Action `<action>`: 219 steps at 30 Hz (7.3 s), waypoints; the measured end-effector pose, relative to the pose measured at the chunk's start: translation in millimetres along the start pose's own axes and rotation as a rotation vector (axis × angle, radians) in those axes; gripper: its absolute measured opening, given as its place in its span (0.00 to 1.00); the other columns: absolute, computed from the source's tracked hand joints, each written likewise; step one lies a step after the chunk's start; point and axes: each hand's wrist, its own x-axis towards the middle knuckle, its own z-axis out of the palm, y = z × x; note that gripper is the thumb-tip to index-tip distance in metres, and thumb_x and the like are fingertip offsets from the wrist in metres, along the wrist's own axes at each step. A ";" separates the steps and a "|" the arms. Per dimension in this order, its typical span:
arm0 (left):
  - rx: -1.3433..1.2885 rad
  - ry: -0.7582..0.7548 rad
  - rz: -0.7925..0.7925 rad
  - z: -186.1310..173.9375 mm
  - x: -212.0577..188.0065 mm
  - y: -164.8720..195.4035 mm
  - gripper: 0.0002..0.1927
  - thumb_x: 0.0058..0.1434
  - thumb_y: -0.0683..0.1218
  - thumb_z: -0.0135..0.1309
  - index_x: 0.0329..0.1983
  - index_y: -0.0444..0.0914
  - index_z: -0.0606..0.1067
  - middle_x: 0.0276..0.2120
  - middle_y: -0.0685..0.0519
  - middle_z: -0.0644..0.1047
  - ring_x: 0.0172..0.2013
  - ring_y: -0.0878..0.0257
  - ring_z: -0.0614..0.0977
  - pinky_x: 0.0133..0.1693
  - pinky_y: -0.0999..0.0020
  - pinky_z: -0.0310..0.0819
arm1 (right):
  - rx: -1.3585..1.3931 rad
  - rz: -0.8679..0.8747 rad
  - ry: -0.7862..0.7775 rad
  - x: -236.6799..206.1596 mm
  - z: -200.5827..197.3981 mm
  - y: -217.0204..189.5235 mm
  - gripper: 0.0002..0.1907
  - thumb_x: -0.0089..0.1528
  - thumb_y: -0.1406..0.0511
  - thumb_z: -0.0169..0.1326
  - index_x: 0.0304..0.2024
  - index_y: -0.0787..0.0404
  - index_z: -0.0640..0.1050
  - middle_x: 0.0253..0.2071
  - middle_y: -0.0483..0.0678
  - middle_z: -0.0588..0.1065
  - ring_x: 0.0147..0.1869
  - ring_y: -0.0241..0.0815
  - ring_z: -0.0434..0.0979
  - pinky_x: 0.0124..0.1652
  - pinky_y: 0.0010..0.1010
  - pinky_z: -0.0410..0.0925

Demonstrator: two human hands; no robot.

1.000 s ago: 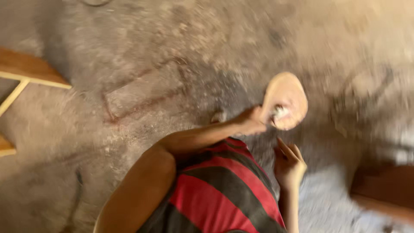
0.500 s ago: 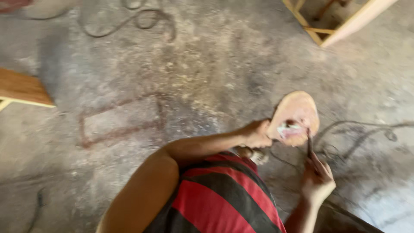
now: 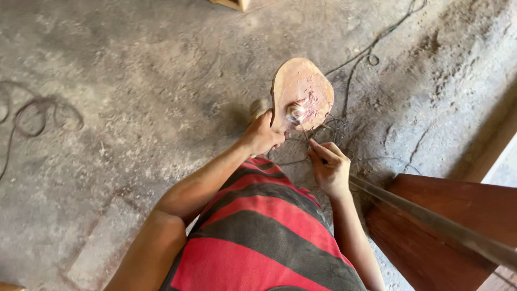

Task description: The person sits on the workshop floor holding a wooden board on their lap and applies pink wood filler to its surface. They scoop filler from a can with a small knife, spread it over a hole in the board, and continue smoothing the filler across the surface.

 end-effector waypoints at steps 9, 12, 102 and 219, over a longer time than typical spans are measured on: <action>0.168 -0.301 -0.046 66.2 281.4 75.6 0.16 0.56 0.38 0.58 0.48 0.33 0.73 0.30 0.52 0.80 0.24 0.68 0.79 0.26 0.69 0.76 | -0.024 0.262 0.261 177.9 -69.4 125.6 0.12 0.63 0.76 0.59 0.49 0.65 0.83 0.36 0.50 0.79 0.36 0.39 0.79 0.37 0.28 0.71; 0.184 -0.397 -0.070 98.0 359.9 123.6 0.17 0.56 0.37 0.57 0.49 0.33 0.71 0.31 0.52 0.80 0.24 0.68 0.79 0.25 0.69 0.75 | -0.021 0.274 0.322 225.5 -116.6 161.4 0.13 0.63 0.76 0.60 0.50 0.65 0.82 0.39 0.51 0.79 0.38 0.40 0.80 0.39 0.29 0.73; 0.943 -1.815 -0.165 1877.1 612.7 441.2 0.29 0.52 0.40 0.55 0.59 0.39 0.67 0.23 0.51 0.75 0.17 0.65 0.74 0.16 0.68 0.65 | -0.266 1.094 1.626 -3.8 -1429.0 774.1 0.13 0.61 0.73 0.62 0.50 0.66 0.82 0.39 0.48 0.80 0.38 0.33 0.78 0.38 0.22 0.70; 1.065 -2.279 -0.194 2239.2 398.4 371.8 0.25 0.55 0.38 0.54 0.58 0.37 0.66 0.31 0.53 0.79 0.21 0.69 0.75 0.19 0.71 0.67 | -0.448 1.408 1.933 -274.1 -1652.5 818.2 0.13 0.66 0.78 0.59 0.53 0.67 0.82 0.45 0.53 0.79 0.42 0.42 0.81 0.43 0.29 0.73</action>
